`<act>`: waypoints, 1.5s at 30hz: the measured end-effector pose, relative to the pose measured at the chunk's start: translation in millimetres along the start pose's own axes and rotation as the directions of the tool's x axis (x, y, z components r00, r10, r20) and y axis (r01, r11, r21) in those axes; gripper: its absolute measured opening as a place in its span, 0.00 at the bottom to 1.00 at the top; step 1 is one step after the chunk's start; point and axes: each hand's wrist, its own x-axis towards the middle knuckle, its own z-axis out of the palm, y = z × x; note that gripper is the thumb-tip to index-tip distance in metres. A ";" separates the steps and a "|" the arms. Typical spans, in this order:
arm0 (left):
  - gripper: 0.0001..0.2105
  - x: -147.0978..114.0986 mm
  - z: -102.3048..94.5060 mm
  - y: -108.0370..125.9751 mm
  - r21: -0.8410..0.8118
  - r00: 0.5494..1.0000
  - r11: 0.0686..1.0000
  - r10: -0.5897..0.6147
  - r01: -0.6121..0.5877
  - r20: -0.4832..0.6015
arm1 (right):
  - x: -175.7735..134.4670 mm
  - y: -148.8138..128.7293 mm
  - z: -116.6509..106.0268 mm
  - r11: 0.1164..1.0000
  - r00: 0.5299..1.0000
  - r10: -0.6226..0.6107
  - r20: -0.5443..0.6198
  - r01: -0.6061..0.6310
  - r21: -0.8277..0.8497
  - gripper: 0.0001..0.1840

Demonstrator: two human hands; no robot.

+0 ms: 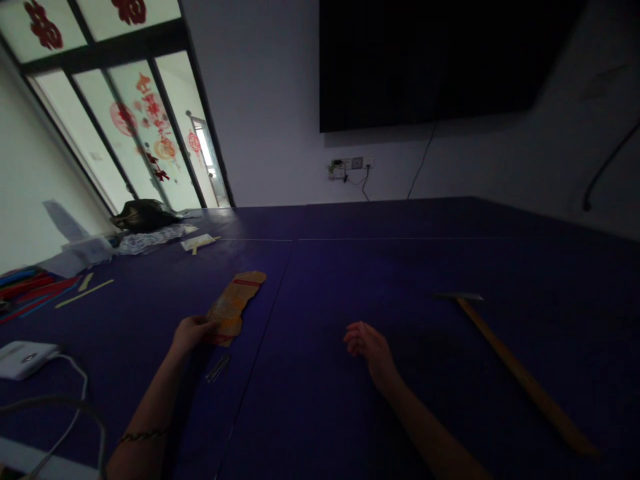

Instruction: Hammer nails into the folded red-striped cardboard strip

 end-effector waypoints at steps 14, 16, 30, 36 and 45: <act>0.17 -31.7 31.6 27.2 0.603 0.641 0.681 0.689 -0.414 -0.338 | -1.8 -1.6 -0.1 0.999 0.999 -0.014 0.030 0.015 -0.031 0.22; 0.13 -53.8 50.4 39.7 0.574 0.419 0.504 0.862 -0.645 -0.286 | -1.5 -2.3 -0.4 1.000 0.999 -0.012 0.032 0.012 -0.027 0.22; 0.10 -174.8 164.3 82.7 -0.022 -0.155 -0.154 0.985 -0.988 0.079 | -0.8 -0.6 2.3 0.979 0.997 -0.070 0.011 0.071 -0.192 0.23; 0.11 -158.7 152.7 83.7 -0.204 0.004 -0.018 0.994 -0.979 -0.106 | 5.7 -13.0 -2.5 0.858 0.989 -0.150 -0.001 0.130 -0.496 0.16; 0.08 -151.7 155.4 87.3 -0.320 0.200 0.150 0.971 -0.936 -0.130 | 11.7 -82.1 -127.6 0.308 0.674 -0.564 -0.478 -0.365 -0.878 0.20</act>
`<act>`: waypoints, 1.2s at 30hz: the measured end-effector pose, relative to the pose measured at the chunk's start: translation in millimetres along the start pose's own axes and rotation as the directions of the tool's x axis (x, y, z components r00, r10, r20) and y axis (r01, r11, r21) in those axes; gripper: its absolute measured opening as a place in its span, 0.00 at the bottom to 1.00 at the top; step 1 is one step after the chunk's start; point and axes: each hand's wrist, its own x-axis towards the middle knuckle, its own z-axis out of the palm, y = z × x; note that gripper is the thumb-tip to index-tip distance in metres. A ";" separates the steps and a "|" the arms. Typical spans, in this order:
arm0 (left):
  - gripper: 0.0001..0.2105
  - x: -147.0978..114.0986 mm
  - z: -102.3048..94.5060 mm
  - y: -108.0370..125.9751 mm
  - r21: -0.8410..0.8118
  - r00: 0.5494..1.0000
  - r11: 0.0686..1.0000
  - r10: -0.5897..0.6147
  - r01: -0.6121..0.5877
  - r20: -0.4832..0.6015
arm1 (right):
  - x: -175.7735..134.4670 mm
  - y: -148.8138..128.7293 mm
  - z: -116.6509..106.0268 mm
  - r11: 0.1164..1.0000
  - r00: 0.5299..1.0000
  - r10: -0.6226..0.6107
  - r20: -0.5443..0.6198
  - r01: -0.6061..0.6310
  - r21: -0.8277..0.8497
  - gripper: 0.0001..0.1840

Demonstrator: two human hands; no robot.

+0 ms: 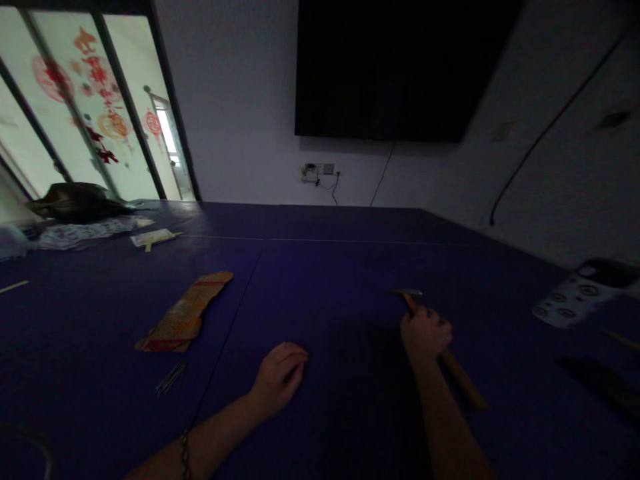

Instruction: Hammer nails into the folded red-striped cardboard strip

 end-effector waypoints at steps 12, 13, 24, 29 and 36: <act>0.09 -3.8 5.3 -1.6 0.021 0.998 0.999 0.035 -0.036 0.060 | 23.5 41.3 11.7 0.923 0.979 0.186 0.085 -0.145 -0.356 0.18; 0.09 -3.9 5.7 -1.7 0.022 0.998 0.999 0.037 -0.038 0.059 | 25.3 42.4 12.5 0.919 0.977 0.192 0.093 -0.146 -0.366 0.17; 0.09 -3.2 10.3 -3.5 0.015 0.999 1.000 0.021 -0.022 0.044 | 15.9 -15.4 -22.0 0.993 0.994 0.111 0.005 -0.111 -0.036 0.20; 0.09 -0.6 7.5 -4.5 -0.071 0.993 0.991 -0.115 0.116 0.017 | -21.6 -78.7 -27.1 0.865 0.954 -0.029 0.297 -0.125 0.485 0.10; 0.10 11.3 -1.7 -12.2 -0.426 0.801 0.731 -0.598 0.533 -0.025 | -120.6 -146.2 27.1 0.589 0.744 -0.348 0.571 -0.300 0.750 0.10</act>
